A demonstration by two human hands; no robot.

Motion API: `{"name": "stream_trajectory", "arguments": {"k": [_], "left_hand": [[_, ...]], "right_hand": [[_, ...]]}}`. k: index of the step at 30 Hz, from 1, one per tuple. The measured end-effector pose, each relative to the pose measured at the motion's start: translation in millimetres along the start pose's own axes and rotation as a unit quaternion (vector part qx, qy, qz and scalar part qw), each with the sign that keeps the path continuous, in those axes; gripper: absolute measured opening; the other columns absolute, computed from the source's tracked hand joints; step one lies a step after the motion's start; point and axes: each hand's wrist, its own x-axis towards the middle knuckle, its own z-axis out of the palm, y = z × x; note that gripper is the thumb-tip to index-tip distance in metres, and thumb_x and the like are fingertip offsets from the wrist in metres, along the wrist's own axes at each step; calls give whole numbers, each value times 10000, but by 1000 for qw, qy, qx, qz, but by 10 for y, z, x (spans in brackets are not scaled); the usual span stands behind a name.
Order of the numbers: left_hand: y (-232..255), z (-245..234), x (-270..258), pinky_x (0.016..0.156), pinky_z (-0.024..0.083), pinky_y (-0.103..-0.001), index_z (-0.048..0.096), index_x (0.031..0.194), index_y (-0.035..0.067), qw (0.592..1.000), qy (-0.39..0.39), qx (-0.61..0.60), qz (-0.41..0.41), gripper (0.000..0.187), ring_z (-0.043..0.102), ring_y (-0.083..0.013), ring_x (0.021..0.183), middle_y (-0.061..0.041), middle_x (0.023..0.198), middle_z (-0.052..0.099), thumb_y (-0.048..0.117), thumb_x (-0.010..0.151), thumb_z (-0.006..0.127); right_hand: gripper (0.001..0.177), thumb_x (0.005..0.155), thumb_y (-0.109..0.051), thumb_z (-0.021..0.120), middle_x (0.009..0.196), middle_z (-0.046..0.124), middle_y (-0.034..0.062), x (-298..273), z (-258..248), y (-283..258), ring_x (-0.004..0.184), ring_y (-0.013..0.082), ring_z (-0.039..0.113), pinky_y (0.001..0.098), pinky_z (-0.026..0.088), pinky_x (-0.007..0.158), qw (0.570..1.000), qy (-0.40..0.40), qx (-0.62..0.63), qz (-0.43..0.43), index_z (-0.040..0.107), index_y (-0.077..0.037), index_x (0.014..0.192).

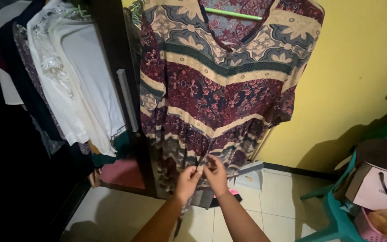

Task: Hanging a floral dress and a purple cardigan on hangers and placing them onto a garment rack.

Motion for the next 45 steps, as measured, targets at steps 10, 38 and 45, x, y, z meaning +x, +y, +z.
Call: {"name": "stream_trajectory", "arguments": {"k": [10, 38, 45], "left_hand": [[94, -154, -90, 673, 516, -270, 704, 987, -9, 996, 20, 84, 23, 146, 584, -64, 749, -18, 805, 704, 116, 917, 732], [576, 24, -388, 752, 570, -334, 720, 988, -28, 973, 54, 173, 146, 176, 722, -259, 867, -142, 986, 735, 65, 848, 774], [378, 18, -380, 752, 561, -319, 712, 990, -35, 975, 60, 144, 158, 174, 706, -244, 878, -127, 986, 719, 61, 860, 776]], "right_hand": [[153, 892, -88, 771, 782, 644, 68, -94, -30, 298, 693, 121, 581, 279, 488, 626, 974, 41, -220, 17, 660, -26, 977], [260, 826, 5, 816, 888, 701, 39, -624, -205, 14, 799, 85, 641, 242, 562, 736, 992, 34, -120, -3, 654, 5, 1029], [214, 895, 19, 717, 1024, 760, 58, -667, -308, 210, 924, 93, 713, 240, 584, 840, 999, -18, -26, 44, 676, 29, 1105]]}}
